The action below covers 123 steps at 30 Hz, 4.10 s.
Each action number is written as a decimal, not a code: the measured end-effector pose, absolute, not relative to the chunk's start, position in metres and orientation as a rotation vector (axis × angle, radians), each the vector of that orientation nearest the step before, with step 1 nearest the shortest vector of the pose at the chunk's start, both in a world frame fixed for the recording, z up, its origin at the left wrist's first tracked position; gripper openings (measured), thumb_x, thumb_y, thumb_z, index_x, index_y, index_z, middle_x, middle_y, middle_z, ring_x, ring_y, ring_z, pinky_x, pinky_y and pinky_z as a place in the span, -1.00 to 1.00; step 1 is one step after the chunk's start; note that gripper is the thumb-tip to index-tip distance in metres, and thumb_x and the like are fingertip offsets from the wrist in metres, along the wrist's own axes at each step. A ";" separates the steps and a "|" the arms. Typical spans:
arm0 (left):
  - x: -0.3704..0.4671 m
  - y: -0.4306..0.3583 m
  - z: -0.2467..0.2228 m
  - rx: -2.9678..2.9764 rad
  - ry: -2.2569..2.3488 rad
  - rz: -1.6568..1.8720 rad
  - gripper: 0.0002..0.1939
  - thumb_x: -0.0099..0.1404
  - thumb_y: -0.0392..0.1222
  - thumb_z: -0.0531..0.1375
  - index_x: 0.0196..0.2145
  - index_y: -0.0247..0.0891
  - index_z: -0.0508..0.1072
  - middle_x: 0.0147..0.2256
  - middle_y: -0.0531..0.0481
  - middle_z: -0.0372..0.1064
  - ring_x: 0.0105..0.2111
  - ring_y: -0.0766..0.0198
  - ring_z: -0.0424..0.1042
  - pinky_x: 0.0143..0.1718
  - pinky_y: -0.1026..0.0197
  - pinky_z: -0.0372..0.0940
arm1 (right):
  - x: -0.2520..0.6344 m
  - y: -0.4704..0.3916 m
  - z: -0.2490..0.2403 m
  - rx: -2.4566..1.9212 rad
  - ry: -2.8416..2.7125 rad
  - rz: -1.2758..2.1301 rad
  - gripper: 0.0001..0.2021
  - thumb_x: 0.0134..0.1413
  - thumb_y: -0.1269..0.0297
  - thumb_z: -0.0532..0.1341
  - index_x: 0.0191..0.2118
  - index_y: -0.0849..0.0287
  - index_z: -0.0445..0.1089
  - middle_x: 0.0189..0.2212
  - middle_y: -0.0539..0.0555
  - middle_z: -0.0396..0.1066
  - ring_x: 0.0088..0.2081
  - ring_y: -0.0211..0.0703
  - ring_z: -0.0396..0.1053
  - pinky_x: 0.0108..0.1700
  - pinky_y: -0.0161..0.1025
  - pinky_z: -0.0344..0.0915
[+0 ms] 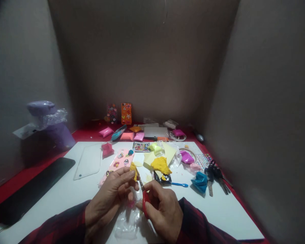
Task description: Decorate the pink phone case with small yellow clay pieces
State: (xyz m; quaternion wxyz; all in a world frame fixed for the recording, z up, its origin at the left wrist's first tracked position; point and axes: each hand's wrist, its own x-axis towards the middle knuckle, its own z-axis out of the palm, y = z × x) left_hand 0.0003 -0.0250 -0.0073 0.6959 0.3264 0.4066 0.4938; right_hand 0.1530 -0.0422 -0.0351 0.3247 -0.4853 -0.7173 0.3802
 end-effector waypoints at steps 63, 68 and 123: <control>-0.002 -0.024 -0.010 0.779 0.932 1.081 -0.84 0.10 -0.19 0.20 -0.43 -0.35 0.34 -0.55 0.01 0.29 -0.61 0.43 0.25 -0.66 0.41 0.12 | 0.149 -0.044 -0.028 -1.324 -1.913 0.926 -0.88 -0.07 0.30 0.21 -0.34 0.15 0.29 -0.71 -0.15 0.16 -0.63 -0.32 0.07 -0.56 -0.37 -0.04; -0.003 -0.023 -0.012 0.790 0.932 1.079 -0.86 0.10 -0.21 0.19 -0.43 -0.35 0.34 -0.57 0.01 0.29 -0.63 0.42 0.25 -0.67 0.40 0.13 | 0.151 -0.044 -0.028 -1.298 -1.907 0.952 -0.87 -0.06 0.26 0.20 -0.34 0.15 0.29 -0.71 -0.14 0.16 -0.63 -0.32 0.06 -0.57 -0.36 -0.05; -0.004 -0.024 -0.011 0.806 0.890 1.110 -0.82 0.09 -0.16 0.22 -0.43 -0.34 0.35 -0.51 0.01 0.28 -0.56 0.40 0.27 -0.66 0.39 0.14 | 0.153 -0.045 -0.033 -1.287 -1.869 0.940 -0.83 -0.06 0.19 0.19 -0.35 0.16 0.27 -0.69 -0.15 0.04 -0.62 -0.32 0.02 -0.57 -0.36 -0.07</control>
